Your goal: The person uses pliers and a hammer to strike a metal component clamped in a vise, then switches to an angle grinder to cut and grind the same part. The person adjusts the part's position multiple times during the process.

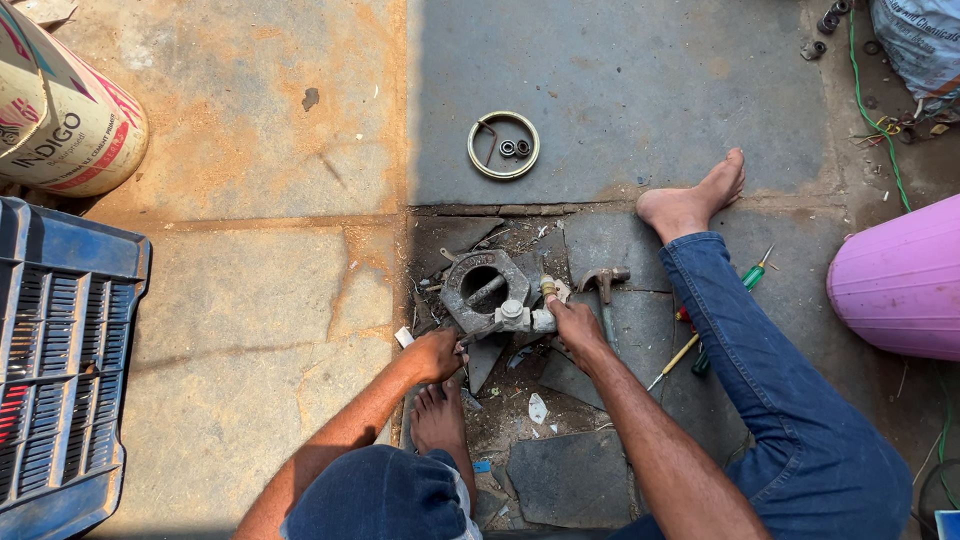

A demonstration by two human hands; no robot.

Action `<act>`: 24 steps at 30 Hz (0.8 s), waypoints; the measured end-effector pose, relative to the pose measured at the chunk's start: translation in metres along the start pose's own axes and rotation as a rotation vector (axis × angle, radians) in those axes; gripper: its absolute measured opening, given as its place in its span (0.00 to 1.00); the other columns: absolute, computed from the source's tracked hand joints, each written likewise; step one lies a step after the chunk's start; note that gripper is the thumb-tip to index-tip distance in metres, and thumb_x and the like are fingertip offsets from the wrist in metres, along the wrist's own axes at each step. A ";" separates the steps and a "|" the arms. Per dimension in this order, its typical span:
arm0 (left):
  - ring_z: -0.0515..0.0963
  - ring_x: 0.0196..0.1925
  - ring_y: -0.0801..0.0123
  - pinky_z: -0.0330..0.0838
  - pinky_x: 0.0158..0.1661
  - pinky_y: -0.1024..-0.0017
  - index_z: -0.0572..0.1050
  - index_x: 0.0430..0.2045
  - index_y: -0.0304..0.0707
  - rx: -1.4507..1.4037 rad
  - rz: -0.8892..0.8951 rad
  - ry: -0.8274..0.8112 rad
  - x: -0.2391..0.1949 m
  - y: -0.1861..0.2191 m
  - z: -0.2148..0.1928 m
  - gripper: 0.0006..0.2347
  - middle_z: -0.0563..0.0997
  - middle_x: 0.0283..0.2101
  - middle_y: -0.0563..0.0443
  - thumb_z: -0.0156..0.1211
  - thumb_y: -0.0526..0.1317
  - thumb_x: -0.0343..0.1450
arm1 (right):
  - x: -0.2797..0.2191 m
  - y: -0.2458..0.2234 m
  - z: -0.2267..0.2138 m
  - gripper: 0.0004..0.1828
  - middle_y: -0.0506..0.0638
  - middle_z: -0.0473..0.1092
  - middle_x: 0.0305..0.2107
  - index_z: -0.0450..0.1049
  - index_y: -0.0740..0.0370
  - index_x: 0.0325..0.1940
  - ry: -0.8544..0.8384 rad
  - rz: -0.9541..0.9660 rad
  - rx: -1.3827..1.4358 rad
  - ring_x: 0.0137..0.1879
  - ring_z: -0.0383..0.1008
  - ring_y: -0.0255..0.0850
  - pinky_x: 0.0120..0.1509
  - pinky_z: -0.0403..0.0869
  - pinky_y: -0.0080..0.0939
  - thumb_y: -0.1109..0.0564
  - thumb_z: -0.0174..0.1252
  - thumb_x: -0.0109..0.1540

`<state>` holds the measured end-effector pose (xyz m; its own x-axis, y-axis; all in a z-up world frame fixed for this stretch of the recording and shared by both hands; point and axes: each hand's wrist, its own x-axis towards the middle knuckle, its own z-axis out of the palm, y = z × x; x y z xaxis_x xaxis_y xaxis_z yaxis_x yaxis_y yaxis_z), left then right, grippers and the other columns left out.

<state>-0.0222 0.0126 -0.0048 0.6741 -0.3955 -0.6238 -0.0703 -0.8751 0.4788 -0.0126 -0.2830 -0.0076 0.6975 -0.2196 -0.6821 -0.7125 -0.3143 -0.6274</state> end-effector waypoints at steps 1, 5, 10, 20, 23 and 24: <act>0.79 0.55 0.44 0.73 0.53 0.54 0.71 0.44 0.28 -0.004 0.015 0.014 -0.001 0.001 0.000 0.21 0.79 0.49 0.32 0.60 0.52 0.71 | 0.001 -0.001 0.000 0.24 0.42 0.58 0.18 0.74 0.64 0.33 -0.006 -0.001 -0.016 0.21 0.57 0.36 0.25 0.61 0.44 0.40 0.52 0.68; 0.79 0.54 0.43 0.73 0.52 0.53 0.71 0.43 0.28 -0.017 0.073 0.067 -0.003 0.005 -0.009 0.20 0.79 0.48 0.31 0.61 0.51 0.71 | 0.006 -0.010 -0.002 0.24 0.38 0.54 0.19 0.70 0.61 0.31 0.008 -0.034 -0.076 0.22 0.51 0.32 0.25 0.57 0.41 0.40 0.53 0.70; 0.79 0.50 0.42 0.74 0.48 0.51 0.70 0.42 0.30 0.042 0.160 0.159 -0.018 0.013 -0.022 0.18 0.79 0.44 0.33 0.63 0.47 0.69 | 0.006 -0.022 -0.009 0.24 0.44 0.58 0.17 0.72 0.63 0.31 -0.066 0.083 -0.016 0.18 0.54 0.33 0.21 0.59 0.38 0.41 0.52 0.69; 0.81 0.45 0.45 0.78 0.40 0.50 0.72 0.36 0.33 0.254 0.070 0.369 -0.040 0.038 -0.036 0.15 0.80 0.41 0.39 0.65 0.38 0.60 | 0.002 -0.030 -0.008 0.24 0.48 0.64 0.19 0.74 0.68 0.38 -0.057 0.139 -0.036 0.18 0.58 0.33 0.20 0.62 0.36 0.41 0.54 0.68; 0.83 0.43 0.46 0.78 0.42 0.51 0.74 0.38 0.37 0.126 -0.089 0.258 -0.040 0.042 -0.033 0.12 0.82 0.38 0.40 0.63 0.37 0.62 | -0.001 -0.031 -0.008 0.29 0.49 0.65 0.21 0.75 0.71 0.41 -0.069 0.063 0.116 0.19 0.61 0.33 0.20 0.65 0.36 0.37 0.52 0.69; 0.84 0.42 0.46 0.78 0.42 0.51 0.74 0.38 0.40 0.067 -0.141 0.218 -0.039 0.043 -0.031 0.12 0.83 0.37 0.40 0.62 0.36 0.63 | -0.003 -0.031 -0.010 0.31 0.51 0.68 0.21 0.76 0.70 0.42 -0.053 0.028 0.067 0.19 0.63 0.34 0.21 0.66 0.38 0.35 0.50 0.69</act>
<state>-0.0285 -0.0008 0.0588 0.8227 -0.2054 -0.5300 -0.0082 -0.9366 0.3503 0.0084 -0.2817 0.0172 0.6733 -0.1777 -0.7177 -0.7366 -0.2454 -0.6303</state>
